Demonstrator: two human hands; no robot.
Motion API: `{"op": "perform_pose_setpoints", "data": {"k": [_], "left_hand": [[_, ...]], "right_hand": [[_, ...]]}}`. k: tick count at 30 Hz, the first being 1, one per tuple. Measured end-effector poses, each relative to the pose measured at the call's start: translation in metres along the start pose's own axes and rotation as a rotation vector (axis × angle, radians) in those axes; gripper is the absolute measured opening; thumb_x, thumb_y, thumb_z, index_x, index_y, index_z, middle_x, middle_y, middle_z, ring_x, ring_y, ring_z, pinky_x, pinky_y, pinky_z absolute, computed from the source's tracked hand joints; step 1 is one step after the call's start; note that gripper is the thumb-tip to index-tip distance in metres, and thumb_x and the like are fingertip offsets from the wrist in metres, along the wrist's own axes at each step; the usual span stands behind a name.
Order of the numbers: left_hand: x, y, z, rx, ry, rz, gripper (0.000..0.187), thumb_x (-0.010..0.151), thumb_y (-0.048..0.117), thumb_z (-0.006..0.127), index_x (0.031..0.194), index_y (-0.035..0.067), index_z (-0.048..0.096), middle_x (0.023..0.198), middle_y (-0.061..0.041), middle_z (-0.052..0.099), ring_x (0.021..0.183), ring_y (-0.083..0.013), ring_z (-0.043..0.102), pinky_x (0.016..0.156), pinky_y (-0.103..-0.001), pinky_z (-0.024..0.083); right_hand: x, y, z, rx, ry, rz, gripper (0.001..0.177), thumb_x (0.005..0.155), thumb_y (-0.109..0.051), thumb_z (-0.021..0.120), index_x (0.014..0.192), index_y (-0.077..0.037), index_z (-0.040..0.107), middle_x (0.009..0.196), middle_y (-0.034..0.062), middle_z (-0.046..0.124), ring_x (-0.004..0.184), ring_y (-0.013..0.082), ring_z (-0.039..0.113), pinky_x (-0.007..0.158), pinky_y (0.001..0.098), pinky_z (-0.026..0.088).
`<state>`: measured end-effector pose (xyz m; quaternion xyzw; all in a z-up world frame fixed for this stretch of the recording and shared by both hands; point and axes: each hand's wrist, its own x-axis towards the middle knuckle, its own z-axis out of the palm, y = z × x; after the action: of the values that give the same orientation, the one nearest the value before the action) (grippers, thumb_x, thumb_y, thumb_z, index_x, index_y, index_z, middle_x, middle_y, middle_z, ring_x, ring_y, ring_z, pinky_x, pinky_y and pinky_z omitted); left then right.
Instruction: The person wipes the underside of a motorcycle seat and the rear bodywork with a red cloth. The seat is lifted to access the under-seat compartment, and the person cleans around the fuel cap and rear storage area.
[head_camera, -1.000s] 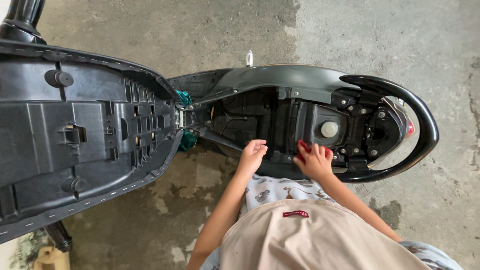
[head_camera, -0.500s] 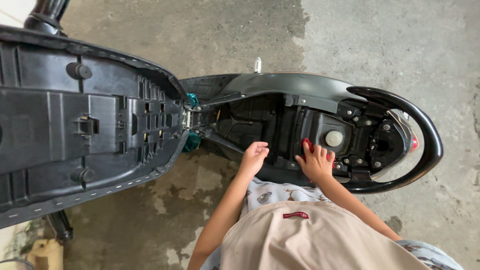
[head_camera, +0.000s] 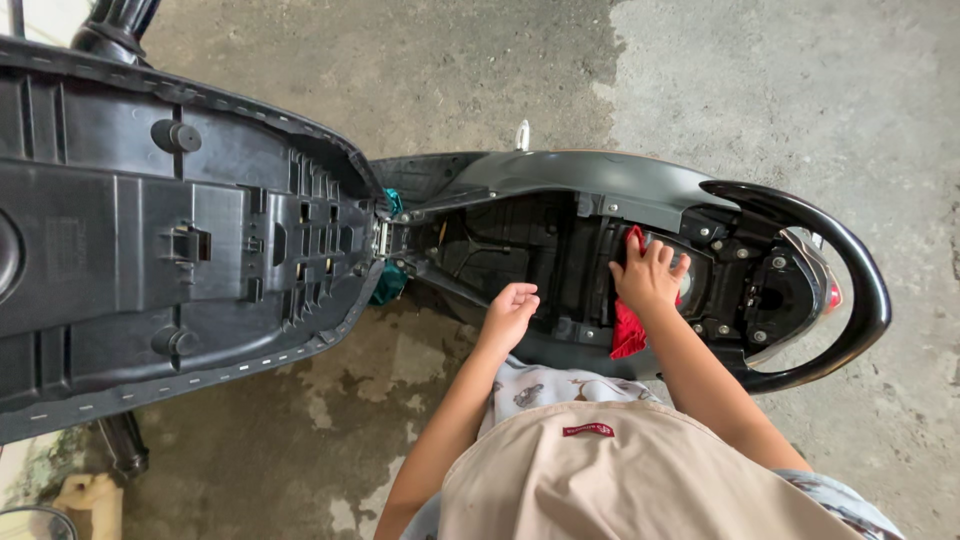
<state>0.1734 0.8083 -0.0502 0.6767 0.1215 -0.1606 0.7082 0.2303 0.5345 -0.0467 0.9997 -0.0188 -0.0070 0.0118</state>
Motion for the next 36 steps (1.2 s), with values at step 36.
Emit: {"op": "perform_pose_setpoints", "data": {"k": [36], "left_hand": [[0.001,-0.020,-0.003,-0.020,-0.042,0.020,0.028,0.094,0.014,0.069,0.119,0.002,0.067,0.096,-0.005,0.070,0.085,-0.0118,0.066,0.076,-0.026,0.054]], "right_hand": [[0.014,0.016,0.032,0.163,-0.132,-0.026,0.065,0.090,-0.014,0.058,0.153,-0.023,0.049,0.129,0.0087,0.055,0.124,0.0335,0.049,0.098,0.0576,0.038]]}}
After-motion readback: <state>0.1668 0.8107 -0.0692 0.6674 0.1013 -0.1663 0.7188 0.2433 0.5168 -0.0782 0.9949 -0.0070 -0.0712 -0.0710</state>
